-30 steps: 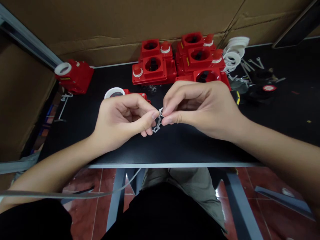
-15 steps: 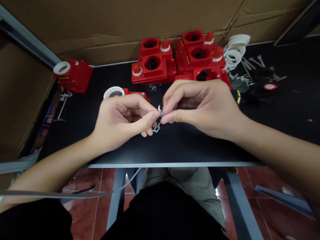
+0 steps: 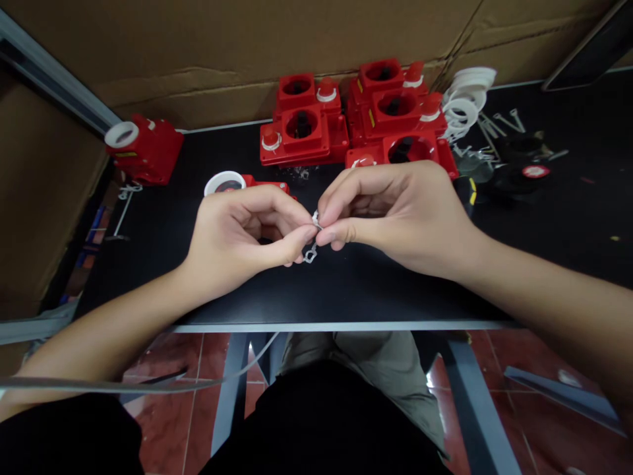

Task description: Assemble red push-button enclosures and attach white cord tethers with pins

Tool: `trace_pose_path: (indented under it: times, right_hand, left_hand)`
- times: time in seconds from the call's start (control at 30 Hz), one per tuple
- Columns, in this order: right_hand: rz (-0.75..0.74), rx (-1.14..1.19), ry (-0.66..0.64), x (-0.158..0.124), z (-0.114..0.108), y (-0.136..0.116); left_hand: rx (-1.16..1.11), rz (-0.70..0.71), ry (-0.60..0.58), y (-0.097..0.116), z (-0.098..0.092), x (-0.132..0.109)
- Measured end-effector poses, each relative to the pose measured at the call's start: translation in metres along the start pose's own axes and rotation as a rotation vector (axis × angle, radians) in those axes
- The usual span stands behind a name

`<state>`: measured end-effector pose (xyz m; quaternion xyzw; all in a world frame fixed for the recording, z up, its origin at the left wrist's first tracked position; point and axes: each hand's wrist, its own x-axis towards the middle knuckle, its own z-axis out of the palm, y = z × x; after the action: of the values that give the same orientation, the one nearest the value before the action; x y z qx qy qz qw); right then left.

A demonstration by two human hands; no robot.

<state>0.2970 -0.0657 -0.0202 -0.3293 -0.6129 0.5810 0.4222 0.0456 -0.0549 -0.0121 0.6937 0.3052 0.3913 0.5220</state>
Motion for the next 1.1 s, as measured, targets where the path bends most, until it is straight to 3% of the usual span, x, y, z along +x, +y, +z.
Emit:
trace_pose_path:
  times: [0.57,1.1]
  right_hand:
    - [0.002,0.028,0.035,0.000,0.004,0.004]
    - [-0.202,-0.048,0.032,-0.001,0.000,0.009]
  left_hand:
    - [0.129,0.059,0.015,-0.003,-0.001,-0.003]
    - [0.157,0.210,0.030,-0.010,-0.004,-0.001]
